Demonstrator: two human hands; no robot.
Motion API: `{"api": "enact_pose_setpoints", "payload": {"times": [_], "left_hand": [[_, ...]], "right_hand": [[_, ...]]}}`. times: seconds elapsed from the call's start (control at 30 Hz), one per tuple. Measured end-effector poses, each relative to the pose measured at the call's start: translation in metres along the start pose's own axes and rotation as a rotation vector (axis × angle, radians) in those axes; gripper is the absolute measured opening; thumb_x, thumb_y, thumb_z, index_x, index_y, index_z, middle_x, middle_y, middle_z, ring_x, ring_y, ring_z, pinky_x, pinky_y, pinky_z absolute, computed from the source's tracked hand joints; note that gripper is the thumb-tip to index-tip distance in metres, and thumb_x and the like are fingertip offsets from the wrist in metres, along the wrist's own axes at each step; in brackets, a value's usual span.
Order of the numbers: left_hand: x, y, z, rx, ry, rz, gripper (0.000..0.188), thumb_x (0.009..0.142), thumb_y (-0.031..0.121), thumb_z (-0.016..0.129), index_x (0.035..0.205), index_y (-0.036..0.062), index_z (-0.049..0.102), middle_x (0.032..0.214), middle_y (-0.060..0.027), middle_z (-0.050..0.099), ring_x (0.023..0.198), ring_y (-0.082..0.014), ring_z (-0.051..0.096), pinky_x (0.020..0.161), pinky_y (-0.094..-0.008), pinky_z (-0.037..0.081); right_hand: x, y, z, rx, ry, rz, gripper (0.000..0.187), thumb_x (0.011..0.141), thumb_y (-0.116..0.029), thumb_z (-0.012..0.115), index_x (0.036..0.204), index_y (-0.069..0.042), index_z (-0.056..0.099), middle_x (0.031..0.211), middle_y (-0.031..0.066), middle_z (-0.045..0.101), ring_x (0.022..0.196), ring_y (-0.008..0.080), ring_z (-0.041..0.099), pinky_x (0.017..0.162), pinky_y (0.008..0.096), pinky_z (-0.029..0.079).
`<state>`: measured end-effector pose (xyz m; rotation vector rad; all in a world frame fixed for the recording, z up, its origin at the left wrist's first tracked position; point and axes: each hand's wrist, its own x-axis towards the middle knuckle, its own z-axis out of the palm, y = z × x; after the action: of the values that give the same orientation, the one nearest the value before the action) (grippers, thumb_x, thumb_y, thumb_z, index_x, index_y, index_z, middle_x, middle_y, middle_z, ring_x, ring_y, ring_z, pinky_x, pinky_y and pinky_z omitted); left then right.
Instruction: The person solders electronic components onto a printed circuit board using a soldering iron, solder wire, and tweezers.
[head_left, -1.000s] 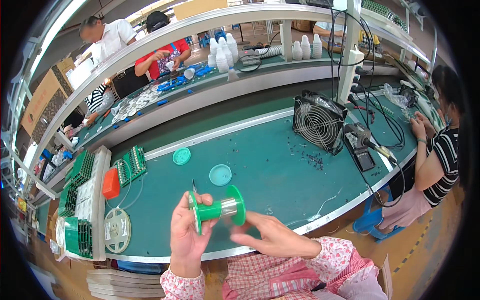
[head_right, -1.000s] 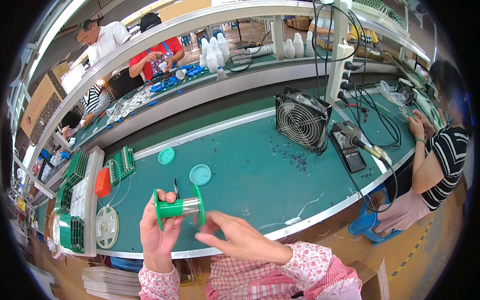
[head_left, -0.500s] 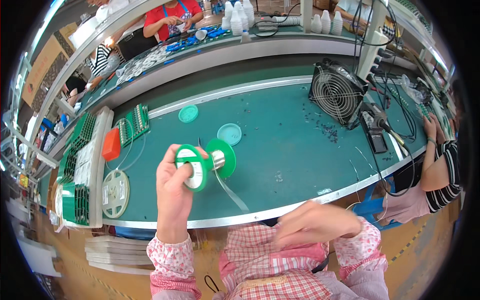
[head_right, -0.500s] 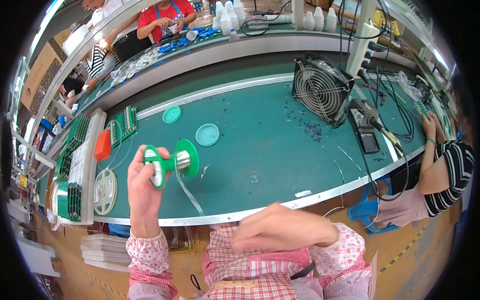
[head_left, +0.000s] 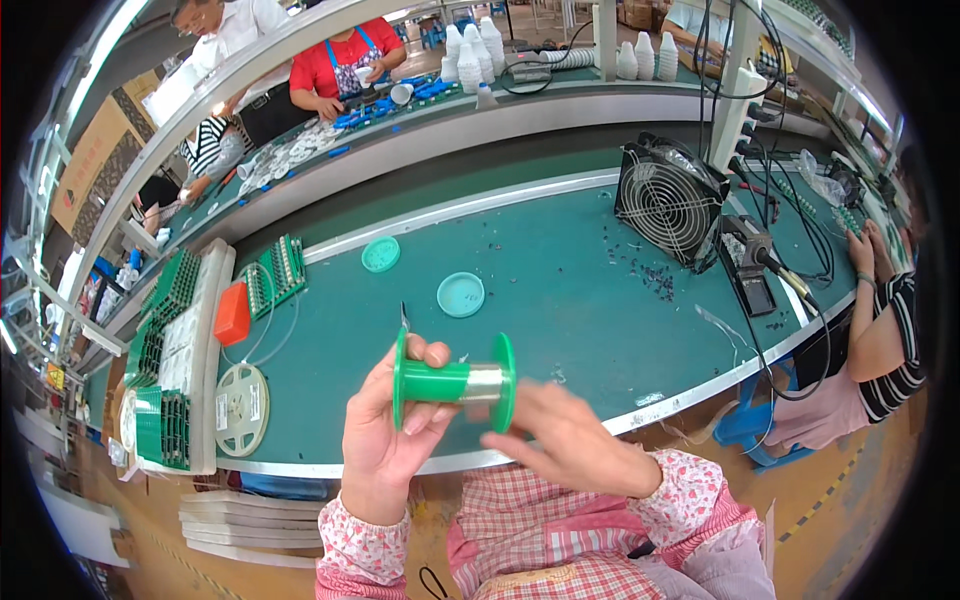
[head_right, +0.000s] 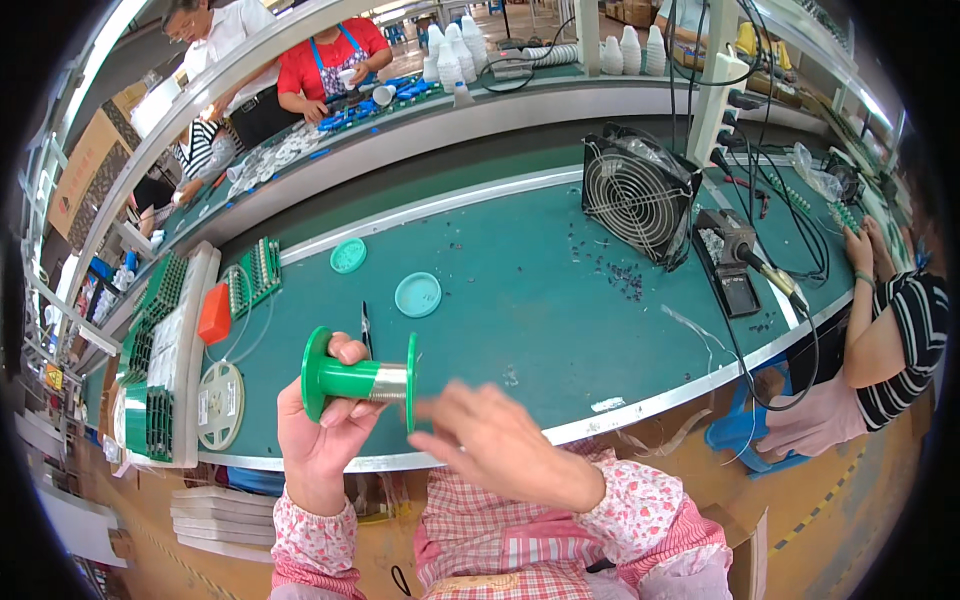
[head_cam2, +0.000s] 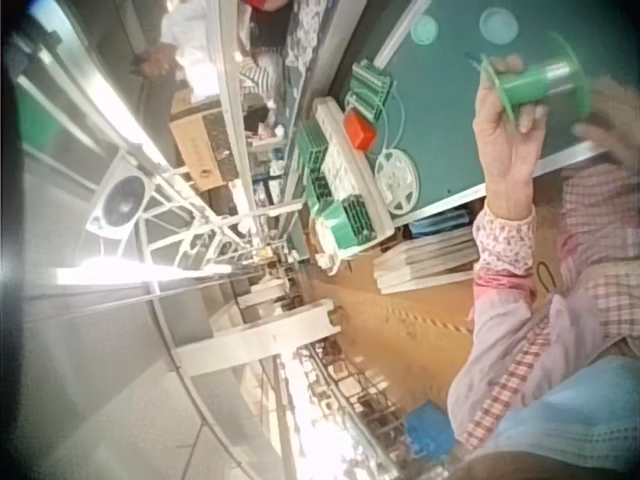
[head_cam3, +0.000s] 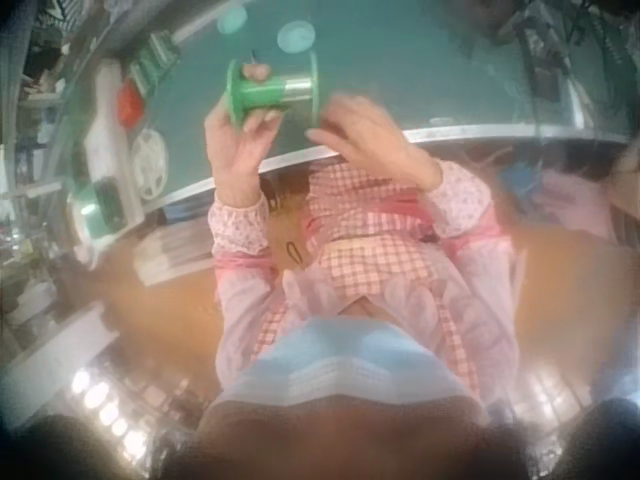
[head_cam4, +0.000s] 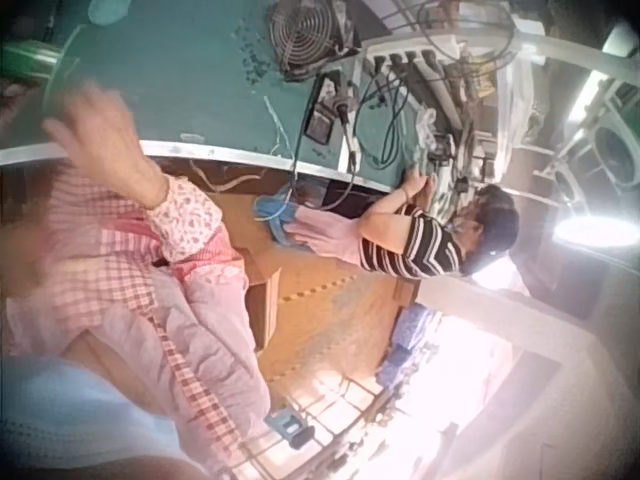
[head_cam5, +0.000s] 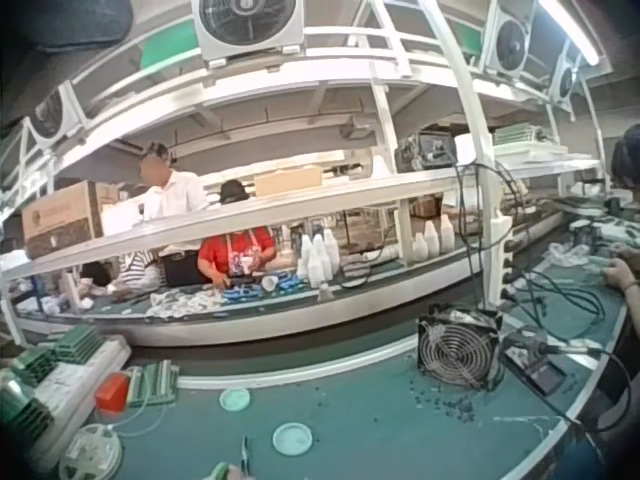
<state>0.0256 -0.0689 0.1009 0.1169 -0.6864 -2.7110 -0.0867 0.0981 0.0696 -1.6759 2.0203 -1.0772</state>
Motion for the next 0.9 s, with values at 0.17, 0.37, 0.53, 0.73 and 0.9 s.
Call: {"api": "enact_pose_setpoints", "payload": {"times": [0.17,0.37,0.53,0.73,0.9], "left_hand": [[0.004,0.007,0.000,0.674,0.280,0.231,0.013,0.086,0.004,0.053,0.098,0.0017,0.049,0.086,-0.0102,0.059,0.058,-0.0125,0.052,0.057,-0.0230,0.044],[-0.006,0.018,-0.018,0.002,-0.270,0.008,0.017,0.091,0.013,0.057,0.098,0.0069,0.043,0.080,-0.0044,0.052,0.050,-0.0120,0.048,0.061,-0.0266,0.045],[0.009,0.019,-0.001,0.508,0.258,0.277,0.014,0.087,-0.001,0.048,0.100,0.0037,0.047,0.095,-0.0111,0.062,0.064,-0.0160,0.059,0.075,-0.0287,0.048],[-0.010,0.041,-0.034,0.147,-0.304,-0.139,0.013,0.087,0.003,0.053,0.099,0.0027,0.049,0.096,-0.0108,0.061,0.059,-0.0114,0.055,0.052,-0.0222,0.046],[-0.004,0.024,-0.007,-0.170,-0.116,0.067,0.012,0.090,0.009,0.054,0.099,0.0031,0.048,0.104,-0.0059,0.055,0.053,-0.0096,0.051,0.067,-0.0320,0.046]], "right_hand": [[-0.013,-0.007,-0.034,0.467,0.060,-0.176,0.008,0.091,-0.012,0.059,0.092,-0.005,0.064,0.085,0.0092,0.064,0.075,0.0260,0.060,0.065,0.0350,0.049],[-0.008,0.048,-0.038,-0.401,0.272,-0.141,0.007,0.087,-0.007,0.059,0.084,-0.004,0.063,0.072,0.0086,0.055,0.073,0.0246,0.058,0.061,0.0390,0.045],[-0.034,0.009,-0.047,0.339,-0.486,-0.405,0.004,0.083,-0.008,0.062,0.082,-0.005,0.063,0.080,0.0067,0.061,0.078,0.0273,0.059,0.067,0.0374,0.048],[-0.014,0.060,-0.081,0.072,0.561,0.266,0.011,0.087,-0.012,0.061,0.081,-0.004,0.065,0.082,0.0111,0.062,0.077,0.0200,0.060,0.071,0.0308,0.046],[-0.019,0.047,-0.045,-0.630,0.315,0.086,0.054,0.078,-0.018,0.073,0.128,-0.012,0.055,0.119,0.0140,0.056,0.116,0.0292,0.051,0.097,0.0454,0.041]]}}
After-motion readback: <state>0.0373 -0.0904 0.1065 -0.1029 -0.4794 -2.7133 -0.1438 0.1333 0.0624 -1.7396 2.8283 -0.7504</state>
